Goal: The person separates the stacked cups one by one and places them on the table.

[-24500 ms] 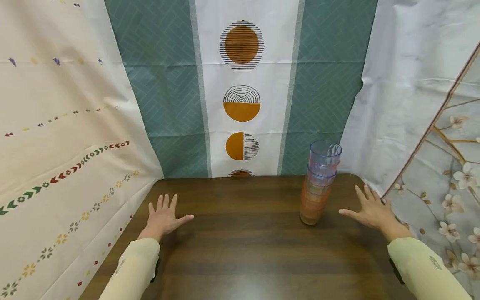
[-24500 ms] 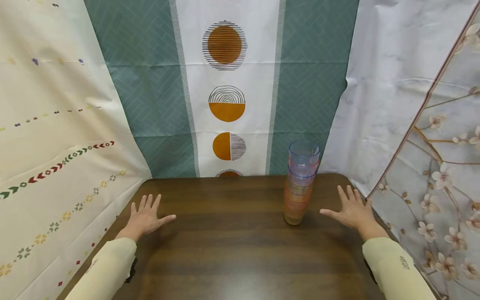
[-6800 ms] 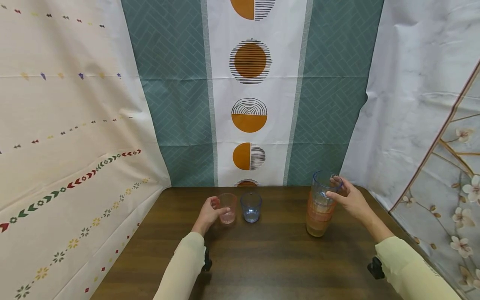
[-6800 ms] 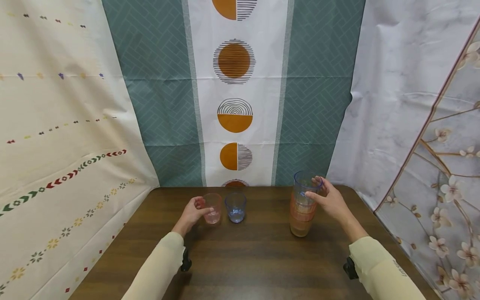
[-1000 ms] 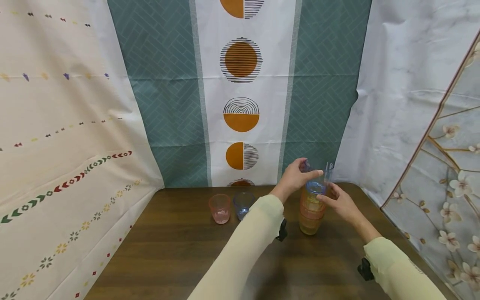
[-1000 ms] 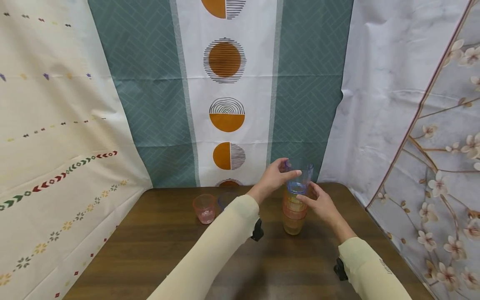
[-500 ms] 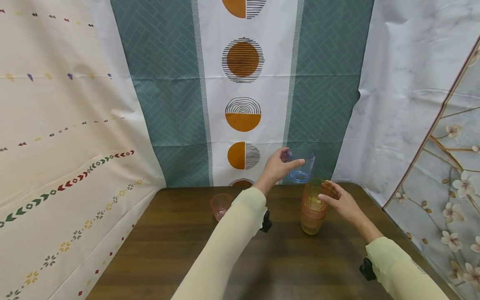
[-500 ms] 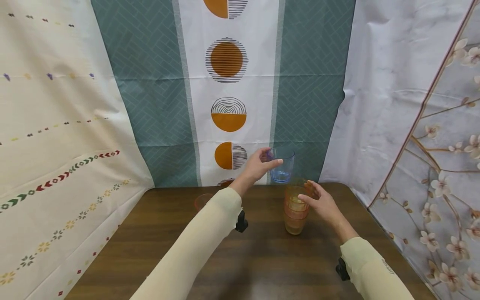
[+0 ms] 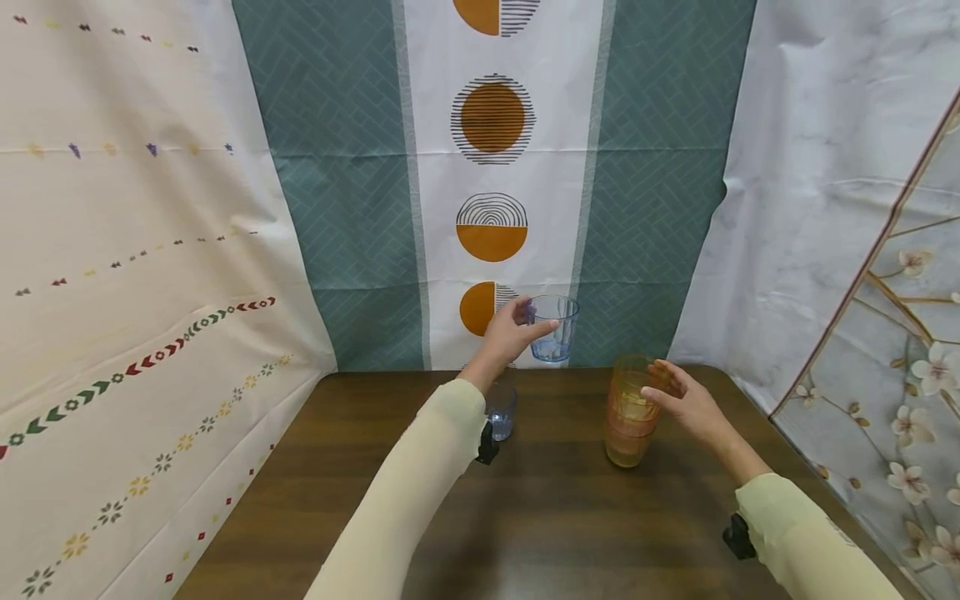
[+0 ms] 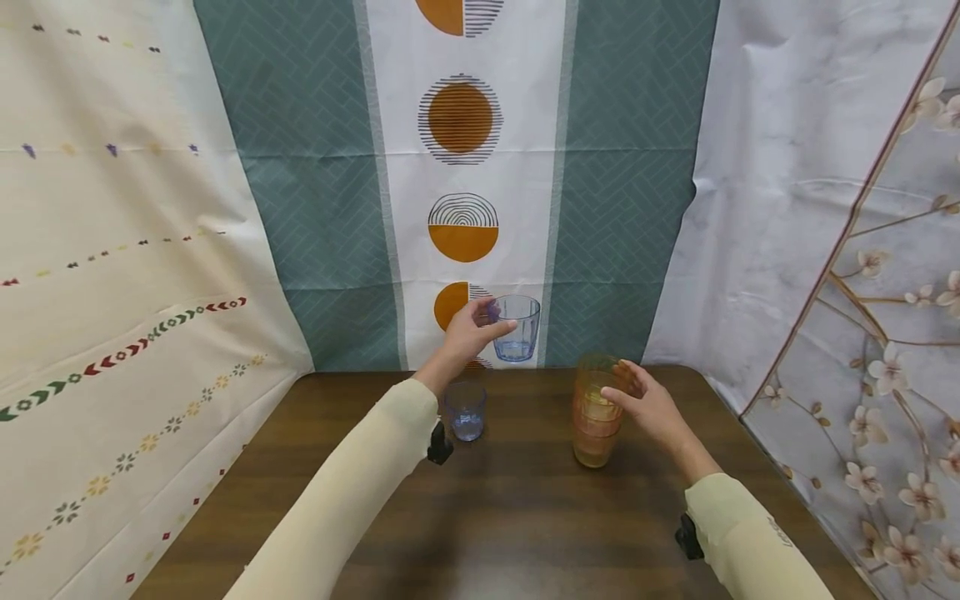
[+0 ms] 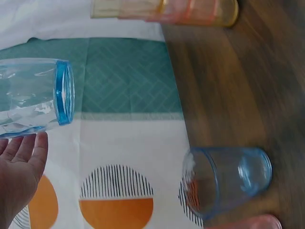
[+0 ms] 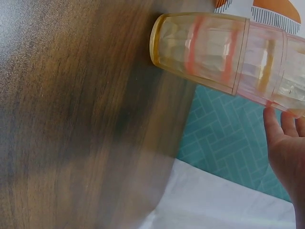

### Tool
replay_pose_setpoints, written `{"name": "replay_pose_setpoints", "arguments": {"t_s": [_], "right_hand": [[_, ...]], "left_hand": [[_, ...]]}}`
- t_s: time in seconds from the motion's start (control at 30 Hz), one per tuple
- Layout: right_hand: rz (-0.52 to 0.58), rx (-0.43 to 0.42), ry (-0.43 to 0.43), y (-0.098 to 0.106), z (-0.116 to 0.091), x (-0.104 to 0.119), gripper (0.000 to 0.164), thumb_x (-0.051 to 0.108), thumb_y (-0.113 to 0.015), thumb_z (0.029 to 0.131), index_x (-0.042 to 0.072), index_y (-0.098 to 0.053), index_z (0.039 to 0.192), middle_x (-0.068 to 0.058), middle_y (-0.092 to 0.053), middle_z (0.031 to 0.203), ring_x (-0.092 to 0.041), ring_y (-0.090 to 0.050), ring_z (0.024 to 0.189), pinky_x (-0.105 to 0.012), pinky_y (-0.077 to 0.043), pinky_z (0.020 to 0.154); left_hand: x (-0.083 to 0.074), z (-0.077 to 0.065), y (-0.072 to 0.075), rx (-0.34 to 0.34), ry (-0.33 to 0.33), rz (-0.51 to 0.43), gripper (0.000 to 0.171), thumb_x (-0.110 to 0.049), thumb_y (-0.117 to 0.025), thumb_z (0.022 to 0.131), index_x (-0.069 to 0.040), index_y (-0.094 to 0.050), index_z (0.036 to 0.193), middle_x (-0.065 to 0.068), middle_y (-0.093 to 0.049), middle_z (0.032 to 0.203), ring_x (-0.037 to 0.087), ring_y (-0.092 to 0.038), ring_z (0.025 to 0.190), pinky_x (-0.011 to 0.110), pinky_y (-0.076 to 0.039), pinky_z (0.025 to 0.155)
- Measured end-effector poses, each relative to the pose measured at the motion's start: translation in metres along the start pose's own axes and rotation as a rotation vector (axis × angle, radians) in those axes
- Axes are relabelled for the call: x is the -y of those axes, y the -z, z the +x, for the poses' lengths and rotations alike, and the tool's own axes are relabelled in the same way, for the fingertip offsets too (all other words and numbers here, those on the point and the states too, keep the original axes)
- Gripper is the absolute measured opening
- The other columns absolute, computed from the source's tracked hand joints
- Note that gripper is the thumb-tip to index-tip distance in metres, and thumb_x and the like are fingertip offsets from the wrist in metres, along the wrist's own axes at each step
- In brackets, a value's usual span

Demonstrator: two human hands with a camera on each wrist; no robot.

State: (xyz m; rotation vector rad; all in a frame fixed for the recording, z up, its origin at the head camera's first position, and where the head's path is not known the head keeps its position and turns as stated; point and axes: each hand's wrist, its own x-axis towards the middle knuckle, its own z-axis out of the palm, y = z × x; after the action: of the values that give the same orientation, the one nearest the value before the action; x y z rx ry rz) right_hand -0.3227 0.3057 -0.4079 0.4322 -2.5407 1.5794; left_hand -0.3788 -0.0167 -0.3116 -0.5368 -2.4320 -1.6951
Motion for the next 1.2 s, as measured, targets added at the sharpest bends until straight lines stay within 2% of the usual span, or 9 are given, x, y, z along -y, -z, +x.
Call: {"name": "replay_pose_setpoints", "arguments": {"t_s": [0.2, 0.4, 0.57, 0.73, 0.93, 1.2], "right_hand": [[-0.003, -0.001, 0.013, 0.000, 0.001, -0.001, 0.077, 0.026, -0.058, 0.102, -0.002, -0.011, 0.157, -0.027, -0.026, 0.157, -0.046, -0.025, 0.143, -0.062, -0.029, 0.108], [0.005, 0.001, 0.015, 0.001, 0.001, -0.002, 0.078, 0.026, -0.058, 0.102, -0.002, -0.011, 0.157, -0.027, -0.026, 0.157, -0.046, -0.025, 0.143, -0.062, -0.029, 0.108], [0.020, 0.001, 0.009, 0.001, 0.002, -0.003, 0.078, 0.025, -0.059, 0.102, -0.002, -0.011, 0.157, -0.026, -0.025, 0.158, -0.045, -0.023, 0.144, -0.062, -0.028, 0.109], [0.023, 0.002, 0.002, 0.000, 0.001, -0.003, 0.079, 0.026, -0.059, 0.101, -0.002, -0.011, 0.157, -0.026, -0.025, 0.158, -0.045, -0.023, 0.144, -0.063, -0.027, 0.109], [0.024, 0.003, 0.005, 0.000, 0.000, -0.001, 0.079, 0.026, -0.059, 0.101, -0.002, -0.011, 0.157, -0.026, -0.026, 0.158, -0.045, -0.023, 0.144, -0.062, -0.027, 0.109], [0.017, 0.000, 0.008, 0.000, -0.001, 0.000, 0.078, 0.026, -0.059, 0.102, -0.002, -0.012, 0.157, -0.026, -0.026, 0.157, -0.045, -0.024, 0.143, -0.062, -0.027, 0.109]], "left_hand": [[0.019, -0.005, 0.020, -0.019, 0.013, -0.018, 0.080, -0.043, -0.077, 0.085, -0.013, -0.041, 0.150, 0.008, -0.047, 0.147, 0.026, -0.046, 0.134, 0.041, -0.040, 0.109], [0.028, -0.016, 0.031, -0.015, 0.053, -0.065, 0.082, -0.042, -0.078, 0.085, -0.014, -0.039, 0.151, 0.007, -0.046, 0.148, 0.027, -0.042, 0.137, 0.043, -0.038, 0.110], [0.040, -0.024, 0.036, -0.003, 0.073, -0.076, 0.083, -0.042, -0.078, 0.085, -0.012, -0.038, 0.151, 0.006, -0.047, 0.148, 0.027, -0.039, 0.140, 0.044, -0.037, 0.111], [0.055, -0.031, 0.040, -0.004, 0.074, -0.073, 0.082, -0.040, -0.080, 0.083, -0.009, -0.041, 0.148, 0.008, -0.049, 0.146, 0.028, -0.042, 0.138, 0.047, -0.037, 0.111], [0.070, -0.042, 0.044, 0.005, 0.083, -0.027, 0.080, -0.040, -0.080, 0.084, -0.011, -0.042, 0.147, 0.008, -0.051, 0.144, 0.030, -0.044, 0.136, 0.050, -0.036, 0.110], [0.087, -0.059, 0.049, -0.004, 0.106, -0.008, 0.081, -0.040, -0.081, 0.083, -0.011, -0.042, 0.148, 0.011, -0.048, 0.147, 0.033, -0.043, 0.136, 0.051, -0.038, 0.109]]}}
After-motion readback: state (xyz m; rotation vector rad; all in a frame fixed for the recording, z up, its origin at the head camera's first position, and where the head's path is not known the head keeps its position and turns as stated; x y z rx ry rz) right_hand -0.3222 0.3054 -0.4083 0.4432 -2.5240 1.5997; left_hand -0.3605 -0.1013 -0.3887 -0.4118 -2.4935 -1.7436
